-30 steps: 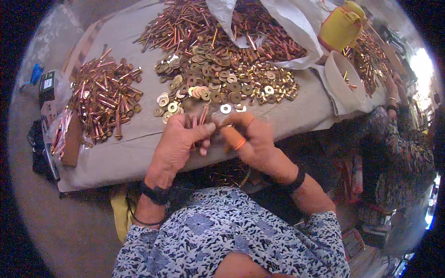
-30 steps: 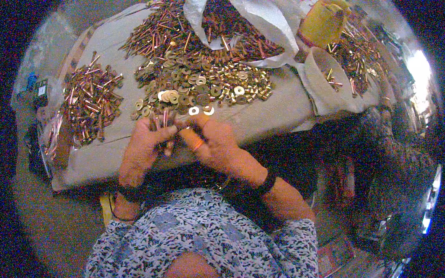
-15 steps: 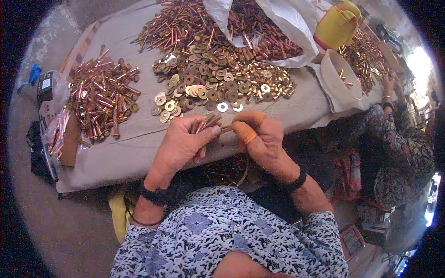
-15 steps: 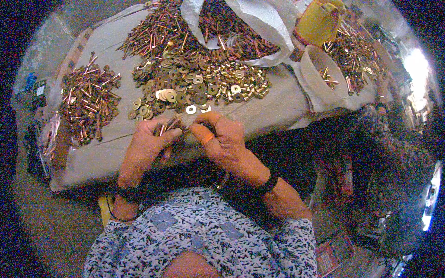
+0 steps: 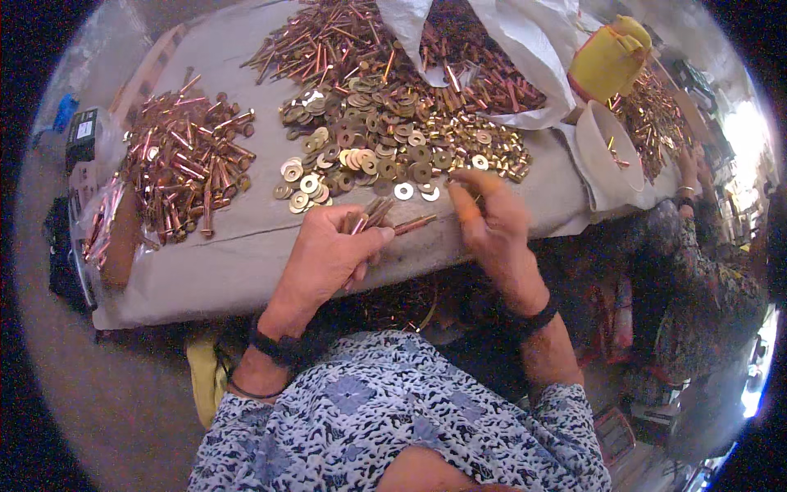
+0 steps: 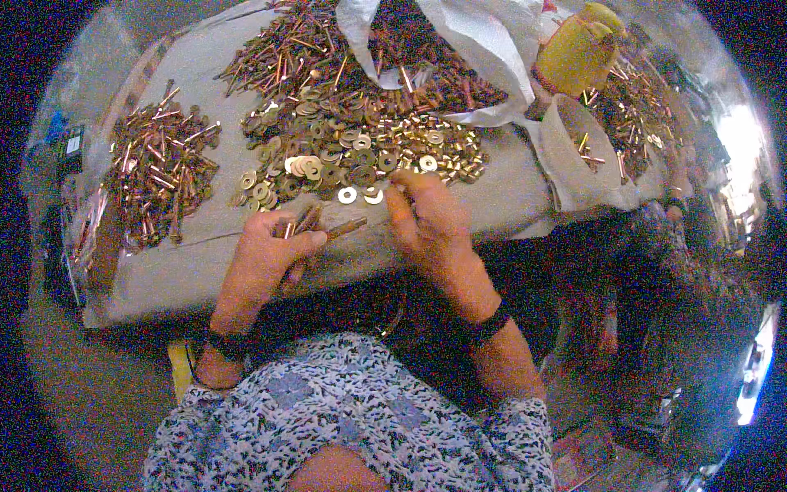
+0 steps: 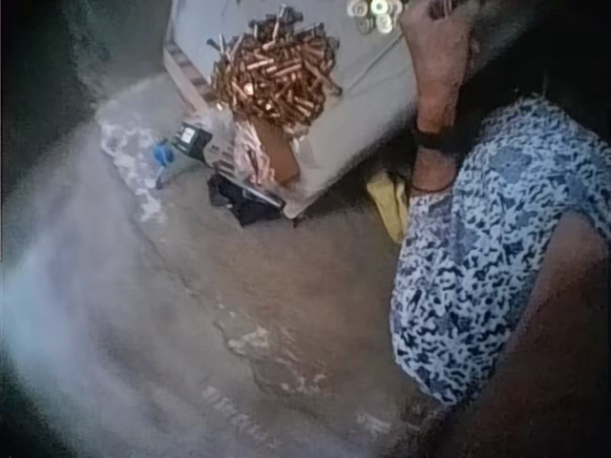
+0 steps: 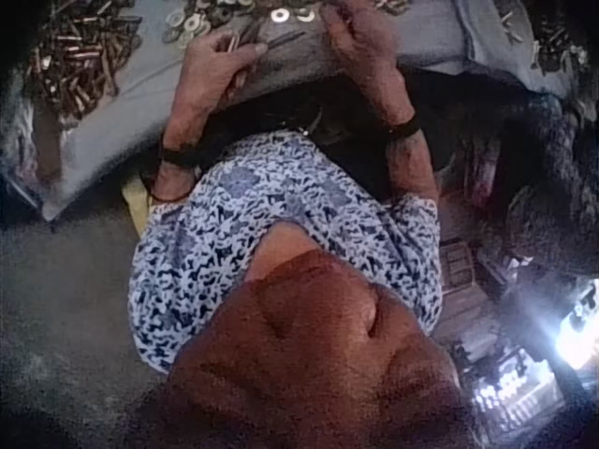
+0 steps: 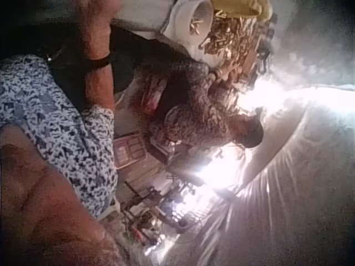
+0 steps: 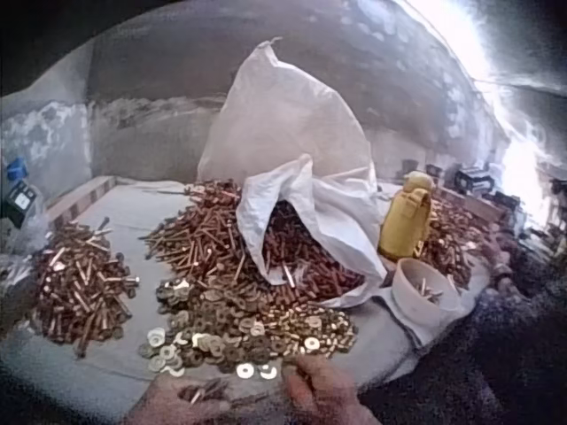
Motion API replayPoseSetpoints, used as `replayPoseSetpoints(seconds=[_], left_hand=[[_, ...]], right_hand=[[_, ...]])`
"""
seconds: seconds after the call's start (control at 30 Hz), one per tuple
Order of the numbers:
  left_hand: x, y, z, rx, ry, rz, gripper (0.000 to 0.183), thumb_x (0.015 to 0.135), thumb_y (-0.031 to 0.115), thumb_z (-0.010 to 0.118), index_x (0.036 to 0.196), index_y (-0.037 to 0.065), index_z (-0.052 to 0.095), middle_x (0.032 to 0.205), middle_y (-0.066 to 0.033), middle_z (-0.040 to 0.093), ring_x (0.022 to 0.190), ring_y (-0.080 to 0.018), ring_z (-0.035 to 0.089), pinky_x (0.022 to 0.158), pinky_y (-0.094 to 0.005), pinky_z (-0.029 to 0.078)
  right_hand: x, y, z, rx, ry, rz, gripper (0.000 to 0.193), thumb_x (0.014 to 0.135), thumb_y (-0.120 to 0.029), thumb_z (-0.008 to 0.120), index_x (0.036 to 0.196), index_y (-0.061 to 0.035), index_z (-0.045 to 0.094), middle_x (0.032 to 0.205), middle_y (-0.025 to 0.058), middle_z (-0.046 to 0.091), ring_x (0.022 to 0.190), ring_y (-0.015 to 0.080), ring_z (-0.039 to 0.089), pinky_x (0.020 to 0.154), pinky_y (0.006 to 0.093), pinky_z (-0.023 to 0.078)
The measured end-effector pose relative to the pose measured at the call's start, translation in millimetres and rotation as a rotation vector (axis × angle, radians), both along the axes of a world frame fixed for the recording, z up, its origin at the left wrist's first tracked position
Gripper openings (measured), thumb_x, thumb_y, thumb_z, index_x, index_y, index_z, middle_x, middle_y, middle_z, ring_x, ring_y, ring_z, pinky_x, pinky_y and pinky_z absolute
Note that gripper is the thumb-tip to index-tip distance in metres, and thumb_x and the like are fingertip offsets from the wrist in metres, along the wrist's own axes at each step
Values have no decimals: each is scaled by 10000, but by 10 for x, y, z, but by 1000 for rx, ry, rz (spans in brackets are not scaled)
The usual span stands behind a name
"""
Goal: The recorder is placing washers onto metal bolts at a workbench.
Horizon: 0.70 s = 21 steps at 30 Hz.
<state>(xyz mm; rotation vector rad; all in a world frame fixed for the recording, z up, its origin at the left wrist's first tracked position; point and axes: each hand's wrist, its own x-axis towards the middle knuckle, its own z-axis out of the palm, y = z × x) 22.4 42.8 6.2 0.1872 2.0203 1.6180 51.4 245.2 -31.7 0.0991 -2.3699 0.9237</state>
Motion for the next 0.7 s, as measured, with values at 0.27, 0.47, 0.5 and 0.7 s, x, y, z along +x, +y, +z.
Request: replayPoseSetpoints(seconds=[0.27,0.47,0.5,0.7], left_hand=[[-50,-21,-10,67,-42,44,163,774,152,618,667,41,565,495,22,492,370,-30,421,312,-184,294],[-58,19,-39,70,-1,28,131,770,129,621,705,20,589,519,9,510,390,-31,428,329,-187,306],[-57,16,-44,72,20,23,128,769,127,621,710,17,591,525,7,513,394,-31,430,332,-189,309],[-42,-18,-6,108,-24,25,120,768,118,619,706,19,590,545,5,519,402,-34,434,348,-186,322]], right_hand=[[-166,53,-85,274,-57,50,147,733,-82,585,875,-48,564,728,143,563,651,302,561,555,371,443],[43,-1,-39,-122,-24,189,204,729,-66,576,932,-54,555,828,157,594,766,322,578,636,372,457],[70,-33,-19,-161,-80,210,201,732,-62,574,932,-56,556,820,151,591,754,313,579,630,367,457],[116,-155,65,-370,-191,316,196,761,-7,531,948,-56,564,804,106,566,664,224,569,593,312,457]])
